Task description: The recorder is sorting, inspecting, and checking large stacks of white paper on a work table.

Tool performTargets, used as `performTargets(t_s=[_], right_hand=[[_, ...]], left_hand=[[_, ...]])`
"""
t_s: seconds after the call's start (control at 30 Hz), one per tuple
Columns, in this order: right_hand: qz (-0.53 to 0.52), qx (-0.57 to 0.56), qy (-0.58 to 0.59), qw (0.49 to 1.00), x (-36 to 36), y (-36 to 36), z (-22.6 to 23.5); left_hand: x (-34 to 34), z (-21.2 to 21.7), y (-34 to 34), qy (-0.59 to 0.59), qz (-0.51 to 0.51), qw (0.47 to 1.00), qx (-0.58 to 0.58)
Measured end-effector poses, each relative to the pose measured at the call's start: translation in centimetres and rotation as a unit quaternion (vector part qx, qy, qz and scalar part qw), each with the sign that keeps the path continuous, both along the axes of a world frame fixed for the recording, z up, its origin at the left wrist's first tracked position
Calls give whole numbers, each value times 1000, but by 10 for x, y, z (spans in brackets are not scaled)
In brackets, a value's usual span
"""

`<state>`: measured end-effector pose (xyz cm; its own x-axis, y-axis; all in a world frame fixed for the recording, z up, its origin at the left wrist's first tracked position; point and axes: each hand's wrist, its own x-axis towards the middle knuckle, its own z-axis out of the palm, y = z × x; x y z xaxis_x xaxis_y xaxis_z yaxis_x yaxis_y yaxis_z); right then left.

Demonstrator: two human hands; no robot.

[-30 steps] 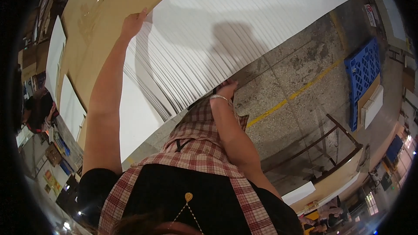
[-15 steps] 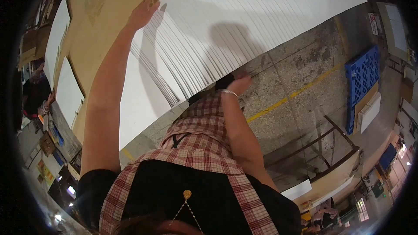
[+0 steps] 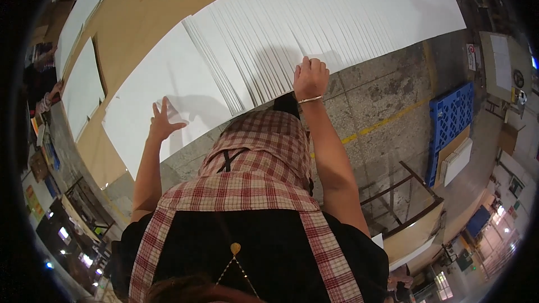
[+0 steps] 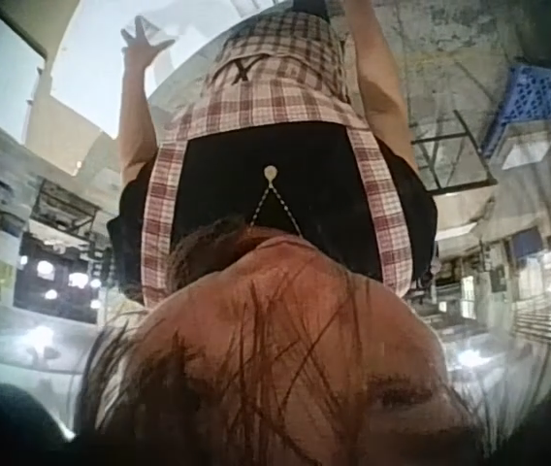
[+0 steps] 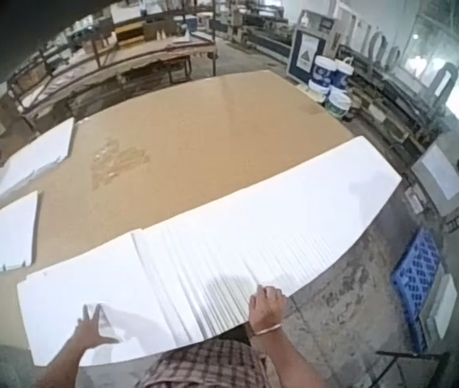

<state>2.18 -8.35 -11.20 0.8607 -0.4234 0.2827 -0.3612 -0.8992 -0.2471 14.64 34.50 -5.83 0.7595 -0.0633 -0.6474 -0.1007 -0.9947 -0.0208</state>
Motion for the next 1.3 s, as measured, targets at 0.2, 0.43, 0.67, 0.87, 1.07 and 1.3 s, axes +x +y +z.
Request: performTargets(t_s=[0.2, 0.43, 0.67, 0.87, 1.07, 1.3], right_hand=[[-92, 409, 155, 895, 16, -35, -2], [-80, 429, 237, 868, 21, -41, -9], [-83, 423, 176, 885, 18, -35, -10], [-116, 250, 169, 946, 27, -9, 14], [16, 68, 62, 996, 22, 2, 0], [-70, 246, 33, 966, 31, -7, 5]], left_hand=[[-22, -16, -6, -59, 31, 997, -39], [-27, -19, -3, -59, 50, 995, -62], [-26, -22, -2, -71, 36, 995, -54], [-24, -24, -2, -63, 44, 996, -47], [-21, -21, -8, -60, 45, 996, -47], [-26, -24, -7, -61, 48, 996, -36]])
